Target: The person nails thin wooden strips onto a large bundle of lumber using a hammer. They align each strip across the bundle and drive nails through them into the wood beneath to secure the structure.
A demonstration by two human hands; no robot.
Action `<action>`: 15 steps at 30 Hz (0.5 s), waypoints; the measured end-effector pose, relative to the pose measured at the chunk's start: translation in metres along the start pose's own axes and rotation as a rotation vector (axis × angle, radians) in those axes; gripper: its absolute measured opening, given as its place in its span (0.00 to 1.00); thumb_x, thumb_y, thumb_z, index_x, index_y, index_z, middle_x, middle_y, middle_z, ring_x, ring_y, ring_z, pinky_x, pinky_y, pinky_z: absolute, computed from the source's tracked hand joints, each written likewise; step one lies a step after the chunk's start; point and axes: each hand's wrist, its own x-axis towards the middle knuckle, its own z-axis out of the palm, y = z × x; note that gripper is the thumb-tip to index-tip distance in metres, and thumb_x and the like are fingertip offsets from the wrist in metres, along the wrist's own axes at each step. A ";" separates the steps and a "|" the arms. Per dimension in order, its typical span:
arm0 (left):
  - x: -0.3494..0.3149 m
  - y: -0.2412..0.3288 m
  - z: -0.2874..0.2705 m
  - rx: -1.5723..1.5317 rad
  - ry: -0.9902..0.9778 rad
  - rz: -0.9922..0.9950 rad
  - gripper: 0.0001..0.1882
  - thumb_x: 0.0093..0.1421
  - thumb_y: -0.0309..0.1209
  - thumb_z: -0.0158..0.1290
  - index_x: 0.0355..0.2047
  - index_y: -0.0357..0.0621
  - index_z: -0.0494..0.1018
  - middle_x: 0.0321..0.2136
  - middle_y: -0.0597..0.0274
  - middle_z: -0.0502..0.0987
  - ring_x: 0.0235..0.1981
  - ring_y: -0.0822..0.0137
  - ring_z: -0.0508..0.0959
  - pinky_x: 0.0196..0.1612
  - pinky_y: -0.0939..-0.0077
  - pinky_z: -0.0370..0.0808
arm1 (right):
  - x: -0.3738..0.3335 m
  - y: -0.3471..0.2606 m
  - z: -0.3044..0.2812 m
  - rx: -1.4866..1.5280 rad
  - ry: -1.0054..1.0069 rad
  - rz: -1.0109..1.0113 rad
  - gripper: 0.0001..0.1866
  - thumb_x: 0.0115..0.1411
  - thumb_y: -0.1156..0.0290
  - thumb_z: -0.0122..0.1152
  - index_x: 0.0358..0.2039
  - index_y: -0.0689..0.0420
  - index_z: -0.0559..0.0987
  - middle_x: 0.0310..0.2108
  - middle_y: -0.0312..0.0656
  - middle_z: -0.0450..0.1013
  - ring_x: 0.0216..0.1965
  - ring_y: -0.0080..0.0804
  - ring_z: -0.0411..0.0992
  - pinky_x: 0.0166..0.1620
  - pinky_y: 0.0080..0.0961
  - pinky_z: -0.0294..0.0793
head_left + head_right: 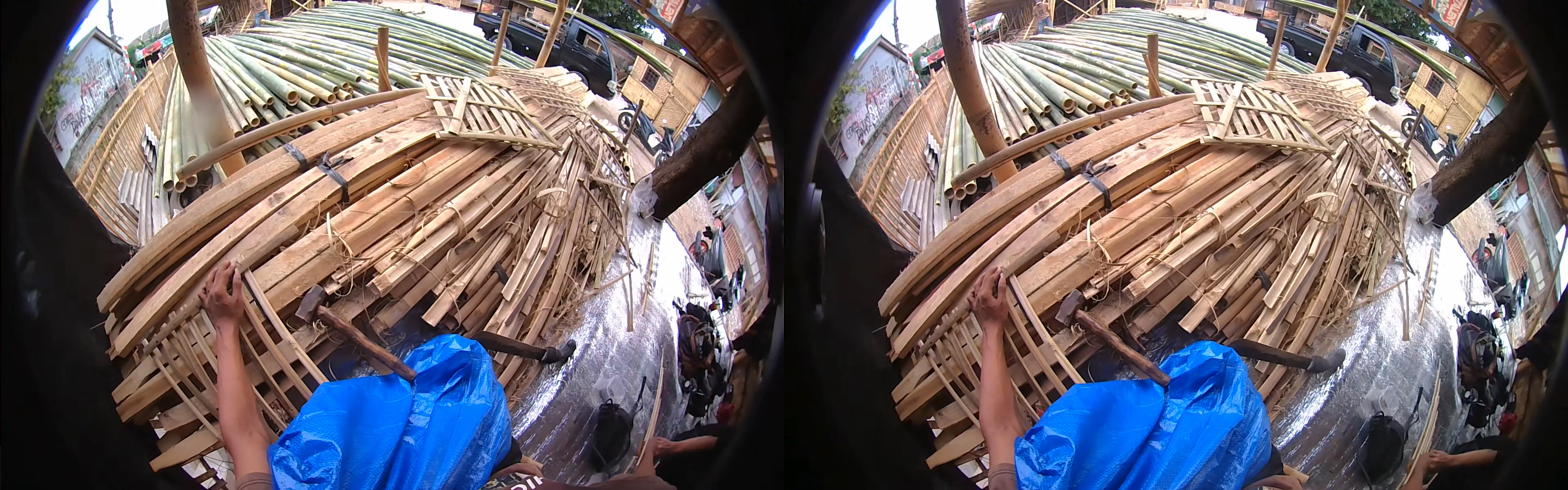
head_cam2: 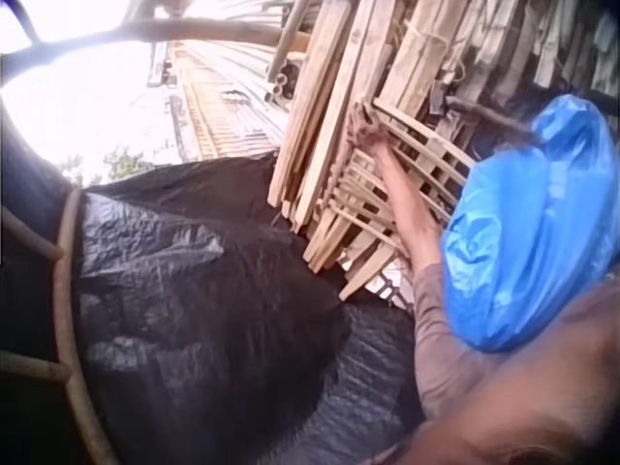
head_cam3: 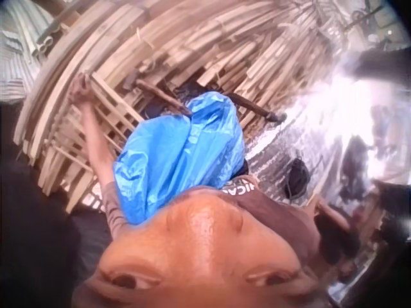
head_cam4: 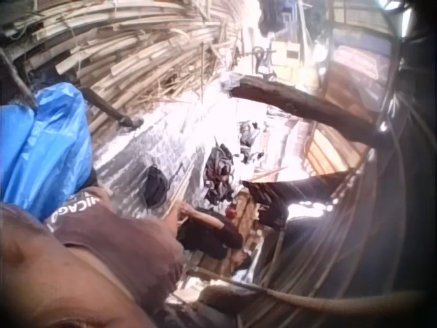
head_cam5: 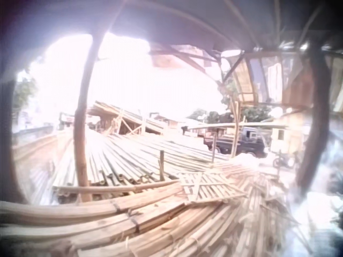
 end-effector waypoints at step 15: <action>0.001 0.005 -0.004 -0.009 -0.009 -0.019 0.14 0.65 0.39 0.51 0.47 0.55 0.80 0.52 0.71 0.78 0.57 0.64 0.72 0.61 0.61 0.59 | -0.003 0.012 0.012 -0.030 -0.011 0.012 0.08 0.54 0.69 0.60 0.27 0.61 0.77 0.29 0.50 0.74 0.33 0.45 0.73 0.38 0.36 0.71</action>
